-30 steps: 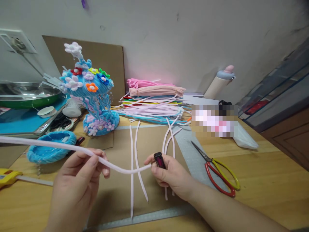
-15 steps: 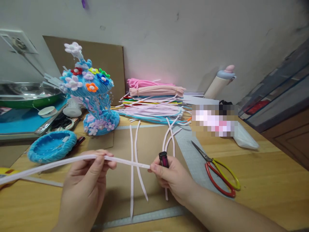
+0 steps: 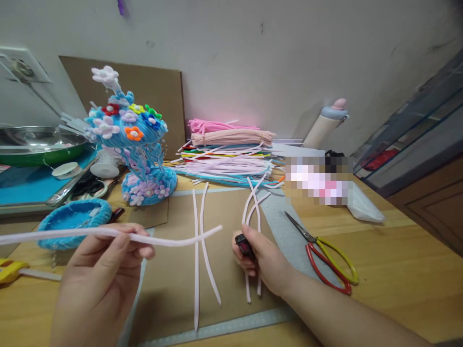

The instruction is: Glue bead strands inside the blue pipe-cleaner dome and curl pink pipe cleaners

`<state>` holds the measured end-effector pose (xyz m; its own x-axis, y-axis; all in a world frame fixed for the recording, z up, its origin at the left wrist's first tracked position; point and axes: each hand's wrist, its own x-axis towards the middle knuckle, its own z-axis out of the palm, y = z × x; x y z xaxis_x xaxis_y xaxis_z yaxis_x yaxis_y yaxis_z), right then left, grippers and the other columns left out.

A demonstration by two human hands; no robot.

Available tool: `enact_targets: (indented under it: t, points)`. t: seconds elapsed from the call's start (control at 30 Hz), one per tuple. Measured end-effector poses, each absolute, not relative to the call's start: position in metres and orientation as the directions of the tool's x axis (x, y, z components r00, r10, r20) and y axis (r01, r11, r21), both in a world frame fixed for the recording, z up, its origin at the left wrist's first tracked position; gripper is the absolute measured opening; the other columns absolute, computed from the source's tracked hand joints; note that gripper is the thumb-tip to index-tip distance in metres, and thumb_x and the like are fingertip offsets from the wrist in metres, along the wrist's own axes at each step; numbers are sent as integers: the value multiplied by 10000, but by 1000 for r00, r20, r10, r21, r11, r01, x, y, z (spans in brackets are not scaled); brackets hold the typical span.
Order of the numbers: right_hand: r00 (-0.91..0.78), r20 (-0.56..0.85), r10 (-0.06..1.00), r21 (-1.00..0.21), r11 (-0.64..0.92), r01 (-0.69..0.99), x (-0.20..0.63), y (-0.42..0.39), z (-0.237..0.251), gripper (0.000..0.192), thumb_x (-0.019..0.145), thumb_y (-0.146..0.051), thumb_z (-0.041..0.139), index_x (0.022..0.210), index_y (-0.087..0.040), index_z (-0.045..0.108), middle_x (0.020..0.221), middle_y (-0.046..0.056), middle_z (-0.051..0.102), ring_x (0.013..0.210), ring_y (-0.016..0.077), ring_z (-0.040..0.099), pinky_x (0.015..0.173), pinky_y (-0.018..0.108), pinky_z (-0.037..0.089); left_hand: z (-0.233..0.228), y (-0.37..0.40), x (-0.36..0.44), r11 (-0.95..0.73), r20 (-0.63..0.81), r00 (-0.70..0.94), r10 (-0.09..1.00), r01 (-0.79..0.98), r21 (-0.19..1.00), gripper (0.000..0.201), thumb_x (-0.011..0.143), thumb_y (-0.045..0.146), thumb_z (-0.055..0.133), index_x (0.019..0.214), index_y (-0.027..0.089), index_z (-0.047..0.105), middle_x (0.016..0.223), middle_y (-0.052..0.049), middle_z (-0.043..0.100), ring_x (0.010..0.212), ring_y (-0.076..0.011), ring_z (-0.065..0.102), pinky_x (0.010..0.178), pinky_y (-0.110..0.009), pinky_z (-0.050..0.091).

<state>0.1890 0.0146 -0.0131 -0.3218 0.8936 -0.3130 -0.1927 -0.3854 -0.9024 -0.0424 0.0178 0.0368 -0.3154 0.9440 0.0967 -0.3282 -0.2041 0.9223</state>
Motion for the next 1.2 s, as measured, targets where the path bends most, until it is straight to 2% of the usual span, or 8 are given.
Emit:
enact_targets:
  t: [0.1,0.2,0.3,0.37,0.57,0.73,1.0,1.2]
  points:
    - [-266,-146,953,-987,-157,-20,193,17,-9,458,852,-624,424,707,-197,502,568,-60,336,495,105,324,467,236,263,39,20,-44,-215,96,-331,939,-345,914,104,691,188,767,748,183,681,739,15,688,551,-88,588,541,-166,530]
    - [-224,-3,975,-989,31,144,196,19,-4,357,861,-531,476,732,-200,504,644,-38,396,595,133,398,551,260,290,39,19,-45,-229,104,-338,935,-354,907,115,686,185,769,752,177,676,749,11,687,559,-88,582,540,-168,526]
    - [-197,178,964,-900,240,364,197,21,-4,229,870,-384,488,726,-207,466,720,-19,440,691,157,426,616,274,303,39,17,-45,-213,100,-322,941,-339,916,86,711,176,745,763,184,678,747,13,686,553,-88,590,562,-173,530]
    - [-193,236,952,-830,301,471,196,21,-5,161,818,-287,538,709,-207,450,725,-17,452,712,164,438,632,278,302,39,16,-45,-198,92,-315,945,-324,925,52,737,161,715,760,188,677,745,15,686,547,-88,596,572,-174,529]
    - [-166,283,945,-739,325,590,191,19,-11,111,743,-239,558,703,-205,461,688,-21,467,674,165,445,604,278,295,39,18,-46,-190,88,-342,935,-278,942,27,733,166,698,723,183,679,707,16,680,499,-87,588,519,-173,517]
    - [-166,281,945,-756,324,569,191,18,-12,116,809,-289,505,730,-206,487,695,-13,483,672,168,463,595,277,310,39,19,-47,-207,102,-341,934,-285,936,40,730,162,696,701,183,678,696,13,677,514,-92,582,522,-181,515]
    - [-196,273,942,-771,336,540,191,17,-12,90,794,-264,518,738,-199,489,702,-18,474,668,157,461,603,274,305,40,17,-44,-194,93,-337,937,-283,939,39,720,165,713,713,194,687,691,16,673,496,-90,580,478,-174,503]
    - [-192,275,942,-775,335,535,189,17,-11,103,786,-270,517,723,-200,476,694,-17,463,669,161,456,604,276,293,39,17,-47,-190,93,-313,945,-295,936,59,739,157,700,701,191,671,695,16,681,524,-99,607,526,-185,519]
